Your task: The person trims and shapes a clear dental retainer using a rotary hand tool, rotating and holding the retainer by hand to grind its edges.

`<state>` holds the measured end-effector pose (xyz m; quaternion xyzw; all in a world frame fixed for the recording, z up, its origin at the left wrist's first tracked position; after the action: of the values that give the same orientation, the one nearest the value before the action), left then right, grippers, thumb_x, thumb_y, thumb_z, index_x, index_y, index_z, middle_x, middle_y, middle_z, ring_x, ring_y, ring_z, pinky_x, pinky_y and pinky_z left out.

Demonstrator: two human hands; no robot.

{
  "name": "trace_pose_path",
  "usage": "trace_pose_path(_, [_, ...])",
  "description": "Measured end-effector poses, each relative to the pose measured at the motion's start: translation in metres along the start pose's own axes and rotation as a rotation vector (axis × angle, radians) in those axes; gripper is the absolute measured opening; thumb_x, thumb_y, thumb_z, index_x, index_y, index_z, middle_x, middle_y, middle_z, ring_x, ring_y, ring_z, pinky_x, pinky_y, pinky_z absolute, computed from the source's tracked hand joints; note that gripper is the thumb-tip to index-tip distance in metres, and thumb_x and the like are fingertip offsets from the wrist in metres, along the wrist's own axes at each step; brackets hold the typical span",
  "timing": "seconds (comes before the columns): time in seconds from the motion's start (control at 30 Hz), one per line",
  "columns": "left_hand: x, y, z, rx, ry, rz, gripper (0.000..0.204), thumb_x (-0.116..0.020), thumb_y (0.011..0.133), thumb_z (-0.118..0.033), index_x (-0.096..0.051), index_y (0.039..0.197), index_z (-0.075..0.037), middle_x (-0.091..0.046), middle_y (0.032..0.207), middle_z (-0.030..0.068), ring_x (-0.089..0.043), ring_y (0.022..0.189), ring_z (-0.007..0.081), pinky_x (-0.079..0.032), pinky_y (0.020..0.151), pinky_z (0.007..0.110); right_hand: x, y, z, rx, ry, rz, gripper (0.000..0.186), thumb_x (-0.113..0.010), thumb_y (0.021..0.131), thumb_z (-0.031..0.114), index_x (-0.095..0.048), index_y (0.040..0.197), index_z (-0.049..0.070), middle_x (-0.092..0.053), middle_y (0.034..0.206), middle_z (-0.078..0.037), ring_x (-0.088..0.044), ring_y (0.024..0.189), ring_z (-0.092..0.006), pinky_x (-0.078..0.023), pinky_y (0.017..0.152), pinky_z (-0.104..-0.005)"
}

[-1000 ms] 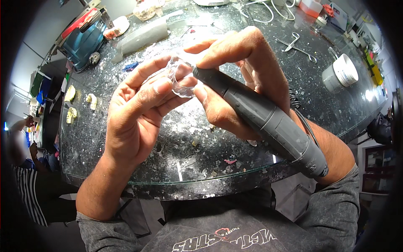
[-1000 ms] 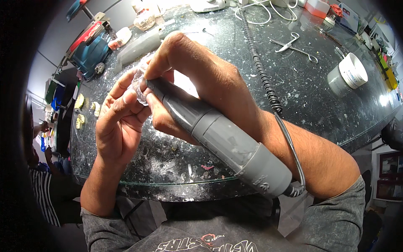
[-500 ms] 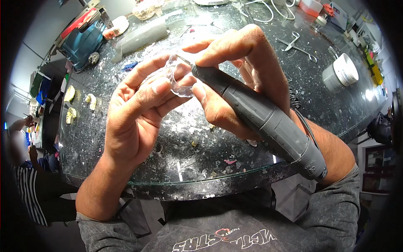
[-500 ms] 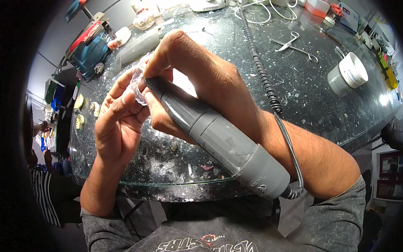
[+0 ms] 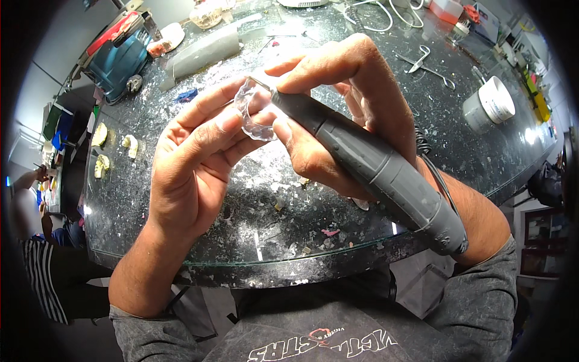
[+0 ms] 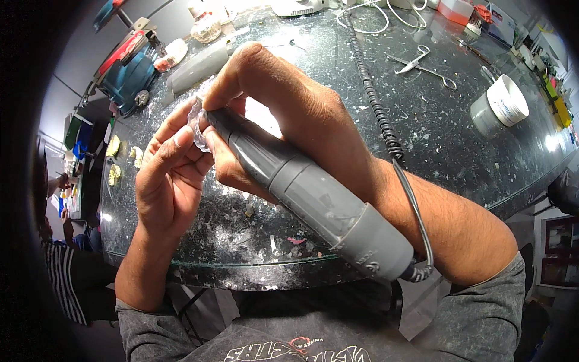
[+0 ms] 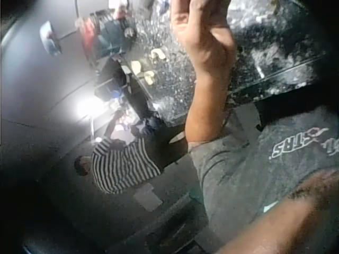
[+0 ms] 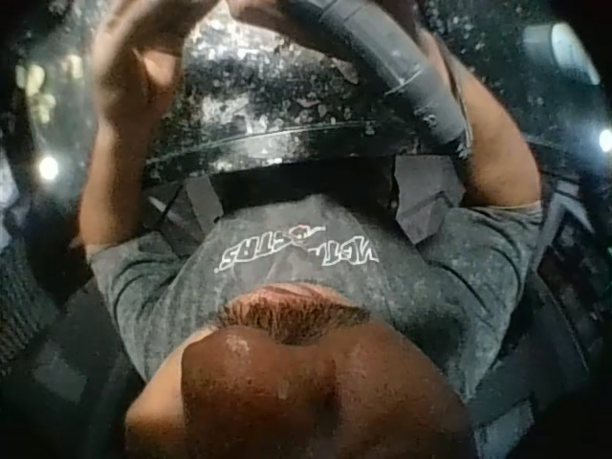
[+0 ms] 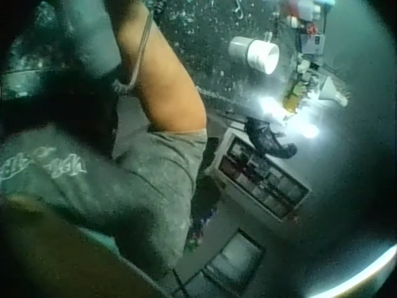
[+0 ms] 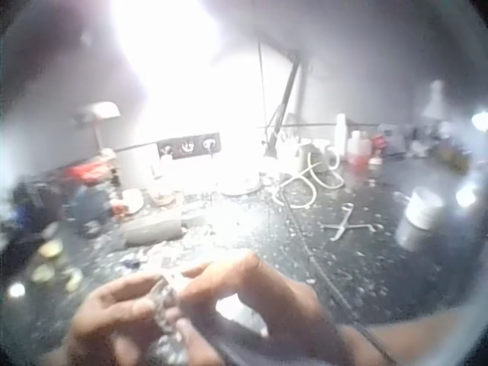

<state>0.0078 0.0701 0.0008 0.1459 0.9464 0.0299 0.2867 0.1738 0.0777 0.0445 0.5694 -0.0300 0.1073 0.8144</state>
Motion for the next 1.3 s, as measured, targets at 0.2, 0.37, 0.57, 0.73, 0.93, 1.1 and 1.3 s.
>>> trace_pose_path(0.2, [0.003, 0.001, 0.001, -0.012, -0.003, -0.004, 0.039, -0.058, 0.091, -0.006, -0.053, 0.128, 0.007, -0.062, 0.12, 0.0231, -0.064, 0.107, 0.0293, -0.051, 0.097, 0.042, 0.0, 0.0, 0.002, 0.004, -0.066, -0.001, 0.028, -0.078, 0.07, 0.0, -0.06, 0.091, 0.003, -0.06, 0.085, -0.008, -0.063, 0.077, -0.0174, -0.052, 0.072, -0.028])
trace_pose_path(0.37, [0.005, -0.001, -0.001, -0.034, 0.047, -0.077, 0.038, -0.06, 0.091, -0.007, -0.055, 0.126, 0.008, -0.063, 0.119, 0.0232, -0.065, 0.105, 0.0272, -0.051, 0.096, 0.04, 0.0, -0.001, 0.005, -0.002, -0.056, 0.215, 0.038, -0.072, 0.077, -0.001, -0.053, 0.11, -0.002, -0.059, 0.101, -0.012, -0.061, 0.104, -0.0231, -0.05, 0.088, -0.0352])
trace_pose_path(0.57, [-0.002, -0.001, -0.001, -0.009, 0.102, -0.046, 0.037, -0.06, 0.091, -0.009, -0.056, 0.124, 0.008, -0.066, 0.112, 0.0229, -0.067, 0.099, 0.0235, -0.053, 0.091, 0.035, 0.011, 0.005, -0.006, -0.04, -0.125, 0.063, 0.031, -0.068, 0.089, 0.008, -0.052, 0.114, 0.001, -0.065, 0.101, -0.009, -0.065, 0.091, -0.0158, -0.053, 0.079, -0.0283])
trace_pose_path(0.73, [0.001, -0.001, -0.002, -0.019, 0.261, -0.064, 0.034, -0.061, 0.092, -0.01, -0.059, 0.121, 0.007, -0.066, 0.114, 0.02, -0.068, 0.097, 0.0223, -0.053, 0.088, 0.034, 0.004, -0.003, -0.008, -0.103, -0.069, 0.117, 0.028, -0.071, 0.083, -0.002, -0.059, 0.108, 0.0, -0.065, 0.102, -0.008, -0.065, 0.09, -0.0141, -0.055, 0.078, -0.0273])
trace_pose_path(0.93, [-0.009, 0.002, -0.003, -0.047, 0.309, -0.061, 0.045, -0.06, 0.091, -0.01, -0.049, 0.131, 0.009, -0.061, 0.123, 0.0189, -0.066, 0.101, 0.0205, -0.053, 0.088, 0.03, 0.007, 0.0, -0.009, -0.111, -0.096, 0.14, 0.024, -0.069, 0.085, -0.001, -0.058, 0.107, 0.001, -0.064, 0.101, -0.007, -0.064, 0.087, -0.0126, -0.054, 0.077, -0.0262])
trace_pose_path(1.1, [-0.012, 0.003, -0.003, -0.013, 0.258, 0.005, 0.051, -0.059, 0.09, -0.008, -0.043, 0.135, 0.01, -0.059, 0.124, 0.0225, -0.066, 0.103, 0.0254, -0.053, 0.094, 0.035, 0.011, 0.0, -0.008, -0.104, -0.099, 0.084, 0.027, -0.068, 0.085, -0.002, -0.056, 0.109, 0.001, -0.064, 0.102, -0.007, -0.064, 0.088, -0.0127, -0.054, 0.078, -0.0263])
trace_pose_path(1.3, [-0.008, 0.001, -0.001, 0.067, 0.016, 0.019, 0.056, -0.057, 0.091, -0.007, -0.036, 0.139, 0.01, -0.058, 0.123, 0.0275, -0.065, 0.106, 0.0295, -0.054, 0.095, 0.037, 0.013, -0.004, -0.014, -0.279, -0.089, 0.034, 0.03, -0.065, 0.086, -0.004, -0.054, 0.113, 0.004, -0.065, 0.103, -0.005, -0.064, 0.096, -0.0126, -0.055, 0.085, -0.0269])
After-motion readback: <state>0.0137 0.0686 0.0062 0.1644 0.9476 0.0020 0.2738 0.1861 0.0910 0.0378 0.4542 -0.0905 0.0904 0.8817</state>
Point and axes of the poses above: each hand's wrist, its own y-axis towards the middle knuckle, its own x-axis out of the back of the hand, z = x × y, the point moved 6 cm from there along y, towards the middle knuckle
